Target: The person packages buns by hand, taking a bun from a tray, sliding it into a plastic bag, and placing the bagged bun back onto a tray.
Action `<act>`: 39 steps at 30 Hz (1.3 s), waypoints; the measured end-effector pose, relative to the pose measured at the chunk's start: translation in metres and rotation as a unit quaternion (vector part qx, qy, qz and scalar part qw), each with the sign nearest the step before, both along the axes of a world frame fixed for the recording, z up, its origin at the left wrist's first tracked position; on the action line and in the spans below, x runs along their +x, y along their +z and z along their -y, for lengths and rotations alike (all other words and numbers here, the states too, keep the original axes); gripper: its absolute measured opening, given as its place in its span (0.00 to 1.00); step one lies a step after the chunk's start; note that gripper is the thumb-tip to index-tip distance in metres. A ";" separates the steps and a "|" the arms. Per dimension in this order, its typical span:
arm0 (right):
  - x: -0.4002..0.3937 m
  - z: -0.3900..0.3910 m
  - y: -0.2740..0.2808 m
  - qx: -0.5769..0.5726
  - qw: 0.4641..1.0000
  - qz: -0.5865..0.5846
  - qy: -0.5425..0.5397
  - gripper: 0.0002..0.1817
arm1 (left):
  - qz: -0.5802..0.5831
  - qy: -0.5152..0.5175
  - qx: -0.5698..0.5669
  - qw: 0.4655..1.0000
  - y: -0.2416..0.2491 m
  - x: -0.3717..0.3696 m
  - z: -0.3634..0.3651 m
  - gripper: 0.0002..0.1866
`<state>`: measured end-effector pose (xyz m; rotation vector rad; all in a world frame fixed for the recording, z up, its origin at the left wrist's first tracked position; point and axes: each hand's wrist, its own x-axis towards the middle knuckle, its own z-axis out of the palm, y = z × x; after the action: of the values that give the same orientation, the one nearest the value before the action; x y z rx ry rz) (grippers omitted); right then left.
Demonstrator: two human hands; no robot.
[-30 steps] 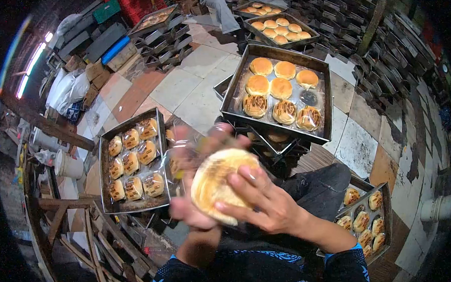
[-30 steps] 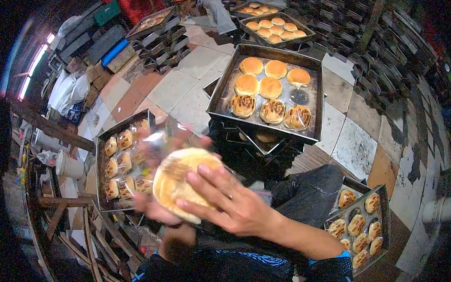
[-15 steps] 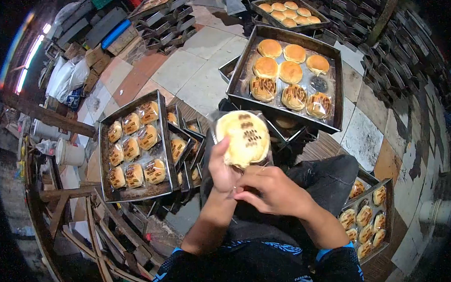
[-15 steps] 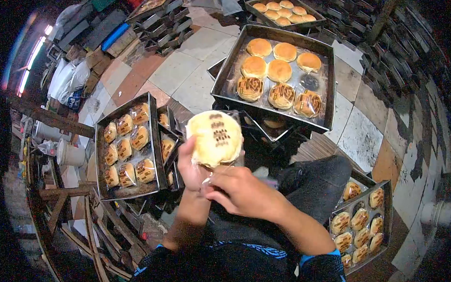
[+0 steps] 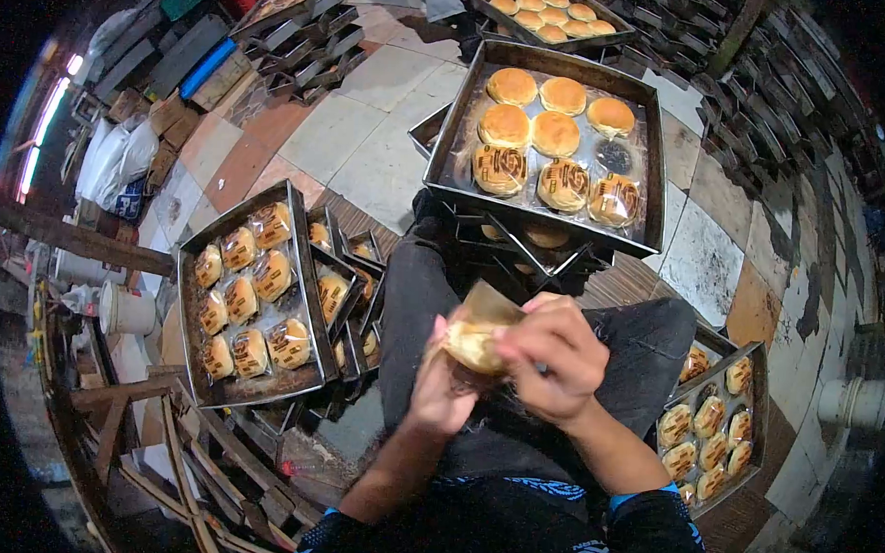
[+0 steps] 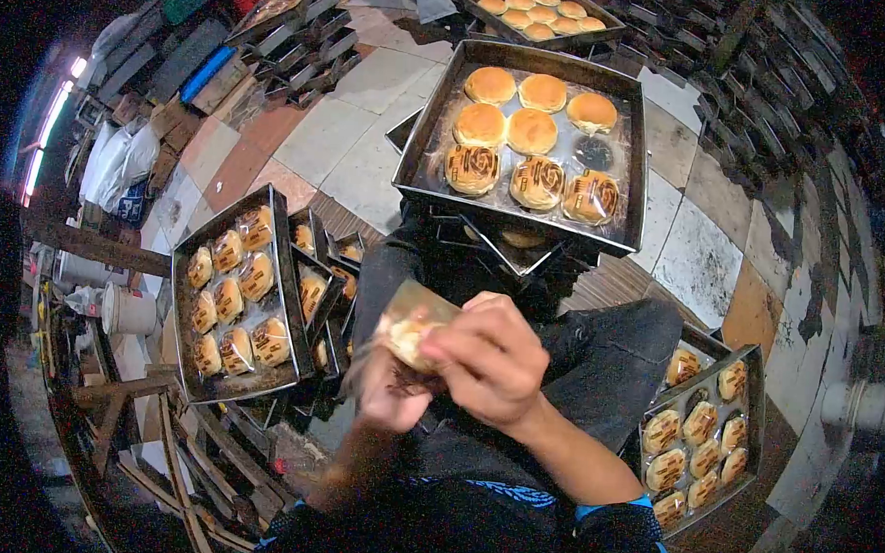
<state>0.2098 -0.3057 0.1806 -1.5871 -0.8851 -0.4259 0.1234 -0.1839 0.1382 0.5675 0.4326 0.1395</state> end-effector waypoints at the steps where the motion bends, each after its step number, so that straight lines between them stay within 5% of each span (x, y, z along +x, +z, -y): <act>1: 0.000 -0.001 -0.009 0.041 0.998 -0.050 -0.008 0.09 | -0.075 0.088 0.232 0.966 -0.008 0.001 0.011 0.31; 2: -0.001 -0.001 -0.014 0.042 0.998 -0.050 -0.008 0.09 | -0.025 0.198 0.359 0.912 -0.014 0.008 0.010 0.24; 3: -0.003 -0.001 -0.018 0.069 0.984 -0.165 0.001 0.09 | -0.024 0.199 0.360 0.911 -0.017 0.007 0.002 0.24; 4: -0.004 -0.002 -0.021 0.095 0.955 -0.280 0.010 0.10 | -0.003 0.173 0.485 0.857 -0.017 0.001 -0.013 0.24; 5: -0.004 -0.002 -0.019 0.093 0.953 -0.287 0.010 0.10 | 0.013 0.141 0.600 0.788 -0.009 -0.004 -0.025 0.27; 6: -0.001 0.000 -0.010 0.045 0.966 -0.256 0.015 0.10 | 0.064 0.205 0.681 0.700 0.000 0.001 -0.036 0.20; 7: 0.007 0.000 0.003 -0.001 0.976 -0.219 0.022 0.10 | 0.090 0.247 0.669 0.695 -0.004 -0.005 -0.050 0.07; 8: 0.020 0.001 0.022 -0.083 0.996 -0.045 0.000 0.10 | 0.115 0.288 0.700 0.644 0.003 -0.007 -0.059 0.06; 10: 0.023 -0.006 0.001 -0.050 0.999 0.008 0.008 0.08 | 0.151 0.339 0.741 0.560 0.012 -0.005 -0.074 0.03; 11: 0.025 -0.010 -0.016 -0.019 0.998 0.064 0.016 0.06 | 0.149 0.339 0.740 0.561 0.006 -0.005 -0.082 0.03; 12: 0.031 -0.027 -0.040 -0.072 0.997 0.005 -0.028 0.04 | 0.105 0.308 0.770 0.549 -0.010 -0.004 -0.092 0.04; 13: 0.036 -0.040 -0.062 -0.052 0.984 -0.170 0.033 0.01 | 0.061 0.276 0.796 0.535 -0.028 -0.001 -0.099 0.05; 14: 0.038 -0.040 -0.080 -0.053 0.985 -0.152 0.055 0.03 | 0.043 0.261 0.774 0.575 -0.043 -0.001 -0.103 0.03; 20: 0.036 -0.053 -0.087 -0.051 0.992 -0.104 0.049 0.05 | 0.105 0.281 0.735 0.609 -0.078 0.001 -0.107 0.05; 22: 0.050 -0.076 -0.087 -0.054 0.998 0.023 0.017 0.05 | 0.121 0.256 0.728 0.624 -0.072 0.020 -0.104 0.04; 25: 0.078 -0.111 -0.097 -0.026 0.994 -0.065 -0.081 0.07 | -0.035 0.314 0.709 0.630 -0.062 0.051 -0.109 0.03; 26: 0.081 -0.108 -0.087 -0.007 0.973 -0.205 -0.103 0.11 | -0.036 0.316 0.709 0.630 -0.055 0.046 -0.110 0.03; 27: 0.072 -0.104 -0.088 -0.045 0.981 -0.126 -0.143 0.15 | -0.118 0.258 0.605 0.744 -0.044 0.035 -0.110 0.04; 28: 0.054 -0.096 -0.091 -0.053 0.975 -0.165 -0.137 0.15 | -0.195 0.189 0.481 0.833 -0.039 0.021 -0.109 0.05; 30: 0.011 -0.075 -0.106 -0.081 0.954 -0.257 -0.131 0.18 | -0.053 0.215 0.448 0.866 -0.064 -0.020 -0.104 0.07; 33: -0.047 -0.039 -0.151 -0.183 0.875 -0.432 -0.120 0.20 | -0.226 0.145 0.495 0.826 -0.068 -0.069 -0.072 0.07; 35: -0.048 -0.027 -0.146 -0.215 0.843 -0.481 -0.109 0.19 | -0.165 0.131 0.743 0.635 -0.067 -0.082 -0.064 0.09; 36: -0.040 -0.019 -0.136 -0.233 0.872 -0.418 -0.100 0.17 | -0.123 0.145 0.795 0.576 -0.067 -0.086 -0.069 0.10; 37: -0.029 -0.017 -0.123 -0.250 0.898 -0.350 -0.087 0.16 | -0.122 0.144 0.797 0.574 -0.055 -0.085 -0.069 0.10; 39: -0.007 -0.019 -0.086 -0.208 0.922 -0.319 -0.067 0.08 | -0.197 0.174 0.567 0.780 -0.022 -0.072 -0.072 0.10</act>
<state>0.2033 -0.2868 0.0941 -2.0124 -0.3695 0.2128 0.0516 -0.1116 0.1165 1.7354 0.8616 0.6754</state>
